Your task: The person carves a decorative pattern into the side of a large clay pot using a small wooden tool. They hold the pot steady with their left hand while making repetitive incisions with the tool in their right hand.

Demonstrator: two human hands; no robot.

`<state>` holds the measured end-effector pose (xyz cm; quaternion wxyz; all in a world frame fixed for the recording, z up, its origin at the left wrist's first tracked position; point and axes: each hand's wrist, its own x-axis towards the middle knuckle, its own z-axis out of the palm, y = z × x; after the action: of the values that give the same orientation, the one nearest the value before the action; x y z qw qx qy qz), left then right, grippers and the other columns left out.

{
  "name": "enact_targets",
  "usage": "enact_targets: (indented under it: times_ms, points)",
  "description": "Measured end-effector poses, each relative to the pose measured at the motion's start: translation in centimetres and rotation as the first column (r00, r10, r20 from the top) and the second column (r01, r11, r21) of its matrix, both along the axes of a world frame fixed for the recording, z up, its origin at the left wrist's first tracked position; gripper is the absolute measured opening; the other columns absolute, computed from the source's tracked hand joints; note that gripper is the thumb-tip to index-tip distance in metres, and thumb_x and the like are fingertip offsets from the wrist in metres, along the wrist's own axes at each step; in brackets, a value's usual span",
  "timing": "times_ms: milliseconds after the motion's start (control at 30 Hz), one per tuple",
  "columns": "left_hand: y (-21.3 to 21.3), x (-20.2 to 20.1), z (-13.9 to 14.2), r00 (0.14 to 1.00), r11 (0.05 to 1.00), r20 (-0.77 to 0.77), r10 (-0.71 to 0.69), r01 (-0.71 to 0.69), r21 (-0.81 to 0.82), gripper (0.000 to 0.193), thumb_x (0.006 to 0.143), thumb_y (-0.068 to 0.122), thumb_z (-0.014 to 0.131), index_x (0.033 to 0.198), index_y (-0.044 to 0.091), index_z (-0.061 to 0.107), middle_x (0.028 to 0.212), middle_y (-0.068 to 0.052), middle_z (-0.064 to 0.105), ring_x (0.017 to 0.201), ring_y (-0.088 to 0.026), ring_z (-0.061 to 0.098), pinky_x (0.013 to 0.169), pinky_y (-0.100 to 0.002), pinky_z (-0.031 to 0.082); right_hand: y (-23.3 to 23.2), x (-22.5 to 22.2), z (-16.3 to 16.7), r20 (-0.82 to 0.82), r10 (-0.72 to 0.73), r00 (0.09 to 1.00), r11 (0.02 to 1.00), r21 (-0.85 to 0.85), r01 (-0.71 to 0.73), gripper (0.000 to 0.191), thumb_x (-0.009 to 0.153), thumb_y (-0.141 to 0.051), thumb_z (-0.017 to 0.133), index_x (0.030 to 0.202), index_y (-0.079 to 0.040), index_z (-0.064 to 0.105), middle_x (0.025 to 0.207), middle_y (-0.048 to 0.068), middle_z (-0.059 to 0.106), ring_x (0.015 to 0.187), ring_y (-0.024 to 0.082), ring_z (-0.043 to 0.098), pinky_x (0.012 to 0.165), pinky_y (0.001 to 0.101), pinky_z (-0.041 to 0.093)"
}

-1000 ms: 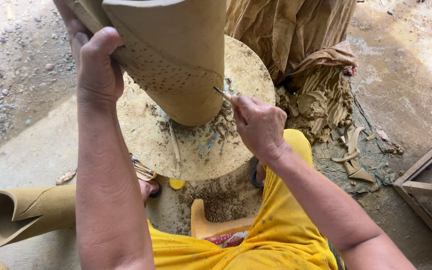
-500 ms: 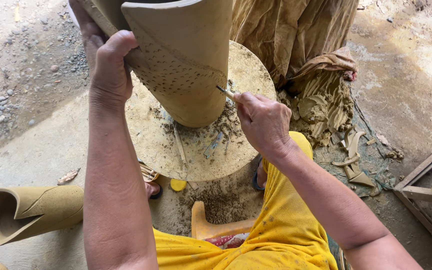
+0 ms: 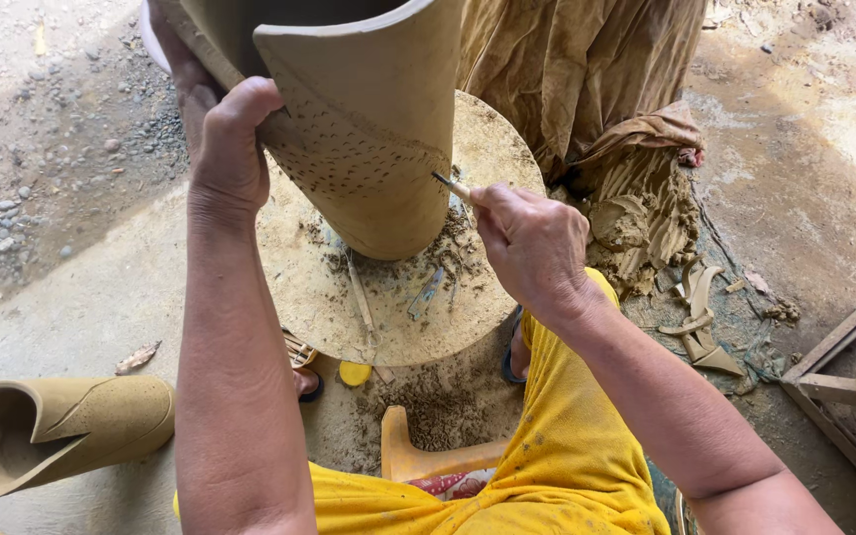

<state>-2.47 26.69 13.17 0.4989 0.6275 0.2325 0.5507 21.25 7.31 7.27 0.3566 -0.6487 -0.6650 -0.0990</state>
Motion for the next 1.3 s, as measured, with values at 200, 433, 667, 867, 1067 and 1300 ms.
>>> enact_targets:
  times_ms: [200, 433, 667, 867, 1067, 1300]
  points:
    - [0.3, 0.0, -0.4, 0.998, 0.998, -0.041, 0.053, -0.051, 0.035, 0.115, 0.069, 0.026, 0.073, 0.162, 0.025, 0.005, 0.154, -0.020, 0.041, 0.151, -0.041, 0.043, 0.129, -0.057, 0.037, -1.1, 0.0, 1.2, -0.034, 0.034, 0.999, 0.999, -0.013, -0.034, 0.009, 0.102, -0.012, 0.070, 0.102, -0.008, 0.077, 0.077, 0.006, 0.076, 0.047, 0.009, 0.061, 0.037, 0.0267, 0.046]
    - [0.2, 0.0, -0.7, 1.000, 0.998, -0.020, 0.016, -0.015, 0.054, 0.107, 0.075, 0.029, 0.074, 0.160, 0.024, 0.010, 0.151, -0.023, 0.042, 0.148, -0.040, 0.045, 0.123, -0.057, 0.040, -0.3, -0.9, 2.1, 0.055, -0.027, 0.998, 0.999, -0.026, 0.028, 0.009, 0.099, -0.015, 0.071, 0.100, -0.009, 0.078, 0.074, 0.004, 0.076, 0.048, 0.010, 0.061, 0.038, 0.0271, 0.047]
    - [0.4, 0.3, -0.7, 1.000, 0.999, -0.011, 0.013, -0.013, 0.037, 0.114, 0.071, 0.023, 0.071, 0.163, 0.025, 0.003, 0.155, -0.025, 0.040, 0.148, -0.039, 0.045, 0.126, -0.053, 0.039, -1.6, -0.8, 3.6, 0.040, 0.040, 0.998, 0.999, 0.029, -0.041, 0.010, 0.102, -0.016, 0.069, 0.105, -0.011, 0.077, 0.077, 0.003, 0.075, 0.049, 0.008, 0.060, 0.041, 0.0260, 0.047]
    - [0.3, 0.7, -1.1, 0.999, 1.000, 0.032, 0.015, -0.014, -0.008, 0.117, 0.071, 0.024, 0.073, 0.166, 0.025, 0.004, 0.151, -0.024, 0.041, 0.150, -0.041, 0.047, 0.128, -0.055, 0.044, -0.3, -1.3, 3.2, 0.072, -0.015, 0.997, 1.000, -0.009, 0.016, 0.013, 0.104, -0.021, 0.068, 0.103, -0.012, 0.078, 0.068, 0.002, 0.072, 0.043, 0.007, 0.055, 0.034, 0.0253, 0.041]
    - [0.0, 1.2, -0.9, 0.995, 0.994, -0.041, 0.086, -0.083, 0.068, 0.117, 0.068, 0.027, 0.071, 0.163, 0.029, 0.002, 0.155, -0.022, 0.043, 0.148, -0.040, 0.050, 0.123, -0.054, 0.048, -1.3, -1.2, 4.2, 0.112, -0.002, 0.994, 1.000, -0.011, 0.003, 0.014, 0.105, -0.020, 0.067, 0.103, -0.012, 0.077, 0.069, 0.002, 0.072, 0.043, 0.007, 0.054, 0.035, 0.0251, 0.040]
    - [0.3, 1.4, -1.8, 0.998, 0.994, 0.029, 0.052, -0.054, 0.091, 0.116, 0.069, 0.018, 0.070, 0.161, 0.033, 0.001, 0.159, -0.023, 0.038, 0.149, -0.040, 0.047, 0.125, -0.054, 0.044, -0.9, -1.8, 4.9, 0.128, -0.048, 0.991, 0.999, -0.009, 0.049, 0.014, 0.102, -0.022, 0.068, 0.101, -0.013, 0.078, 0.064, 0.001, 0.071, 0.039, 0.008, 0.052, 0.032, 0.0270, 0.039]
